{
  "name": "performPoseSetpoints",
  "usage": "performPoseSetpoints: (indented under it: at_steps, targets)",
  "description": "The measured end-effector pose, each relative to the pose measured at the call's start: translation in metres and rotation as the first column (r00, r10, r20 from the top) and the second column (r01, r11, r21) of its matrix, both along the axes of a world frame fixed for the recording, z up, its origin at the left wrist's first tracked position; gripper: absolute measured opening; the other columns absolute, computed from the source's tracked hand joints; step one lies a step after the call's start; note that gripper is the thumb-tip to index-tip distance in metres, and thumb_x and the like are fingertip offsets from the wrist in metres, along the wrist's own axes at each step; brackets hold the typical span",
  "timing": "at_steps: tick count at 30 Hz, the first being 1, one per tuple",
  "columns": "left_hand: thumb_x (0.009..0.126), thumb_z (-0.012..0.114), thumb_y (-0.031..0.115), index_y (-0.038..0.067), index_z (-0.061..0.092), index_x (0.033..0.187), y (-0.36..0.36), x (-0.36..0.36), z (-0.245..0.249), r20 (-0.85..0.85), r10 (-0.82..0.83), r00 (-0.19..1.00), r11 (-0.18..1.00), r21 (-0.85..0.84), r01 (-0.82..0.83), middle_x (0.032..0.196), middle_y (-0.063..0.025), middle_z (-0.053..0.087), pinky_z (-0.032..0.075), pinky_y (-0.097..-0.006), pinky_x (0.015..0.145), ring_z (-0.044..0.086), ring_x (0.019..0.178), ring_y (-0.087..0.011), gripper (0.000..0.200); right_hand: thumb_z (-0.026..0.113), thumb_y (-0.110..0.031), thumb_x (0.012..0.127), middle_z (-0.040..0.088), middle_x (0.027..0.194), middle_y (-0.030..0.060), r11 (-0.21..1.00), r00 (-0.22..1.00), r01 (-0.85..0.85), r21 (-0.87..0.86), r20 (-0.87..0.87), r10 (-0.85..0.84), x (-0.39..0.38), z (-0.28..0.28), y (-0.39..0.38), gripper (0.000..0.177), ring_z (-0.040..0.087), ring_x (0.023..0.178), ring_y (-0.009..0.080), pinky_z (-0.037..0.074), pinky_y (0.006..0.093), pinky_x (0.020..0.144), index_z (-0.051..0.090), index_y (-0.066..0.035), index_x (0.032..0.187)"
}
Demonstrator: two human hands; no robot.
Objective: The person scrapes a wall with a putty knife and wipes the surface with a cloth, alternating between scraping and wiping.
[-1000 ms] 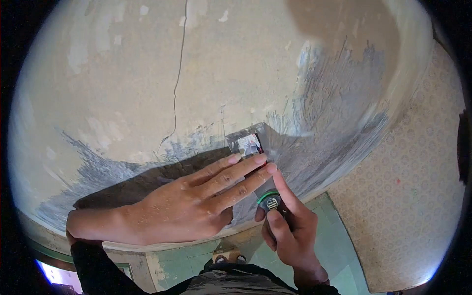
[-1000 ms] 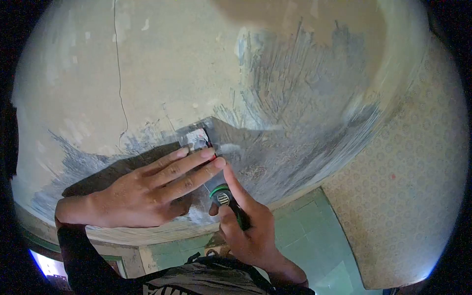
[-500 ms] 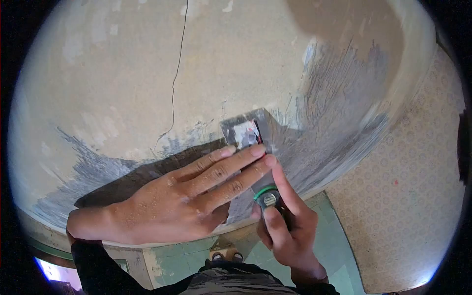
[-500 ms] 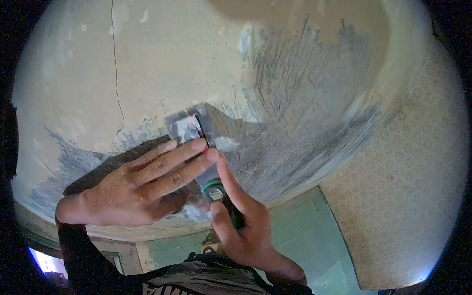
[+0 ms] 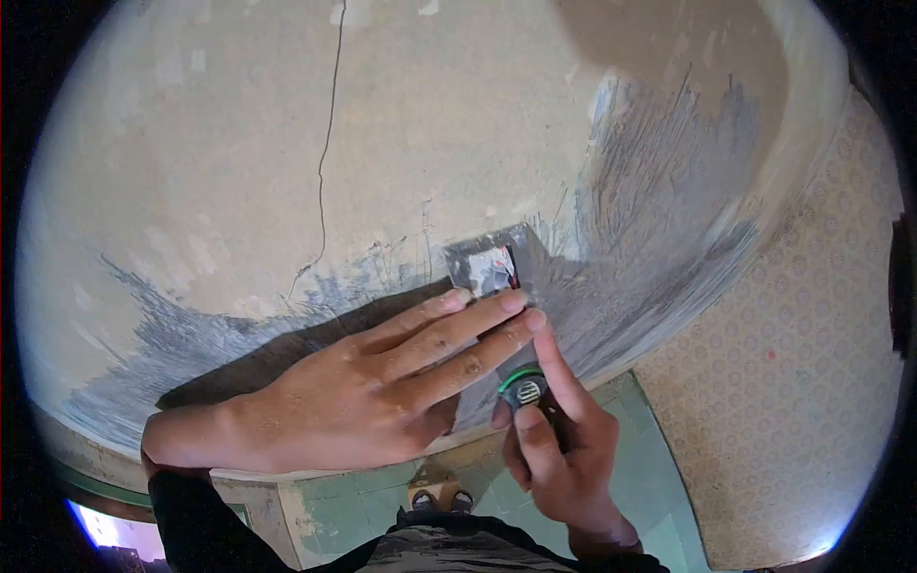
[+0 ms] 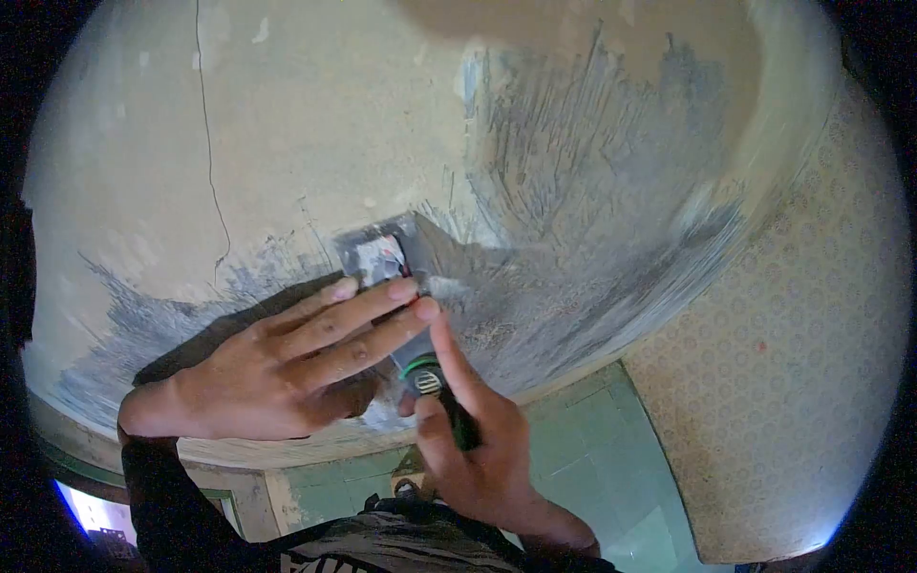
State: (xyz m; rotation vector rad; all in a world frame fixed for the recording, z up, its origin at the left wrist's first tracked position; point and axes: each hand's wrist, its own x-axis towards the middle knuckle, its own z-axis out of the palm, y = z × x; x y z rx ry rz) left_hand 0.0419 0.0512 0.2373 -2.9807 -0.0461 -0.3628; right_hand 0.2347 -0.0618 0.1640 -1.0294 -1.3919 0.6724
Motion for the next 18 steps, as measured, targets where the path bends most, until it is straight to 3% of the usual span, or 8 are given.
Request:
performPoseSetpoints:
  at_steps: [2, 3, 7, 10, 12, 15, 18]
  targets:
    - [0.075, 0.075, 0.018, 0.002, 0.075, 0.107, -0.006, -0.001, 0.002, 0.067, 0.098, 0.993, 0.992, 0.078, -0.103, 0.158, -0.0117, 0.038, 0.034, -0.0463, 0.120, 0.033, 0.148, -0.0305, 0.036, 0.049, -0.006, 0.097, 0.068, 0.096, 0.0109, 0.995, 1.000, 0.012, -0.098, 0.004, -0.011, -0.008, 0.012, 0.000, 0.062, 0.060, 0.081, 0.0126, 0.051, 0.0275, 0.074, 0.029, 0.001, 0.156]
    - [0.077, 0.075, 0.017, 0.003, 0.077, 0.102, -0.007, -0.001, 0.003, 0.085, 0.079, 0.993, 0.996, 0.036, -0.082, 0.158, -0.0114, 0.038, 0.036, -0.0456, 0.118, 0.033, 0.147, -0.0303, 0.029, 0.050, -0.016, 0.104, 0.062, 0.085, 0.0083, 0.999, 0.999, 0.010, -0.035, -0.046, -0.012, -0.009, 0.006, 0.001, 0.057, 0.046, 0.051, 0.0030, 0.036, 0.0188, 0.044, 0.030, -0.002, 0.156]
    - [0.077, 0.076, 0.015, 0.005, 0.079, 0.093, 0.000, 0.006, 0.003, 0.043, -0.016, 0.999, 0.997, 0.070, 0.013, 0.158, -0.0113, 0.037, 0.044, -0.0458, 0.113, 0.031, 0.148, -0.0304, 0.019, 0.051, -0.016, 0.103, 0.062, 0.085, 0.0067, 0.996, 0.999, 0.033, -0.082, 0.018, -0.031, 0.006, 0.009, -0.012, 0.057, 0.046, 0.050, 0.0028, 0.036, 0.0194, 0.044, 0.032, -0.003, 0.155]
    - [0.078, 0.075, 0.016, 0.006, 0.079, 0.089, -0.003, 0.001, 0.002, 0.107, 0.024, 0.994, 1.000, -0.014, -0.022, 0.159, -0.0119, 0.035, 0.043, -0.0467, 0.113, 0.029, 0.149, -0.0315, 0.015, 0.051, -0.015, 0.103, 0.062, 0.085, 0.0057, 0.995, 0.997, 0.028, -0.096, -0.069, -0.034, -0.008, 0.016, -0.007, 0.057, 0.046, 0.050, 0.0027, 0.036, 0.0191, 0.044, 0.032, -0.002, 0.155]
    - [0.077, 0.076, 0.017, 0.006, 0.078, 0.090, -0.007, -0.002, 0.003, 0.111, 0.046, 0.993, 0.998, 0.029, -0.050, 0.159, -0.0129, 0.036, 0.043, -0.0474, 0.113, 0.029, 0.149, -0.0322, 0.017, 0.051, -0.016, 0.103, 0.062, 0.084, 0.0053, 0.996, 0.998, 0.018, -0.085, -0.060, -0.023, -0.004, 0.021, -0.006, 0.057, 0.046, 0.051, 0.0027, 0.036, 0.0189, 0.045, 0.032, -0.002, 0.155]
    - [0.075, 0.077, 0.019, 0.007, 0.078, 0.082, -0.003, 0.003, 0.006, 0.156, 0.047, 0.987, 0.996, 0.070, -0.059, 0.157, -0.0137, 0.039, 0.038, -0.0482, 0.116, 0.028, 0.150, -0.0323, 0.014, 0.052, -0.017, 0.103, 0.062, 0.085, 0.0047, 0.997, 0.998, -0.034, -0.067, -0.054, 0.030, 0.005, 0.022, -0.009, 0.058, 0.046, 0.052, 0.0028, 0.036, 0.0187, 0.046, 0.031, -0.001, 0.155]
    - [0.074, 0.077, 0.021, 0.010, 0.079, 0.080, -0.001, 0.005, 0.000, 0.127, -0.013, 0.992, 1.000, -0.016, 0.015, 0.156, -0.0136, 0.042, 0.034, -0.0479, 0.118, 0.030, 0.149, -0.0319, 0.013, 0.051, -0.014, 0.102, 0.062, 0.087, 0.0052, 0.996, 1.000, -0.006, -0.094, -0.024, 0.004, 0.003, 0.020, -0.006, 0.058, 0.046, 0.054, 0.0030, 0.037, 0.0191, 0.048, 0.031, -0.002, 0.155]
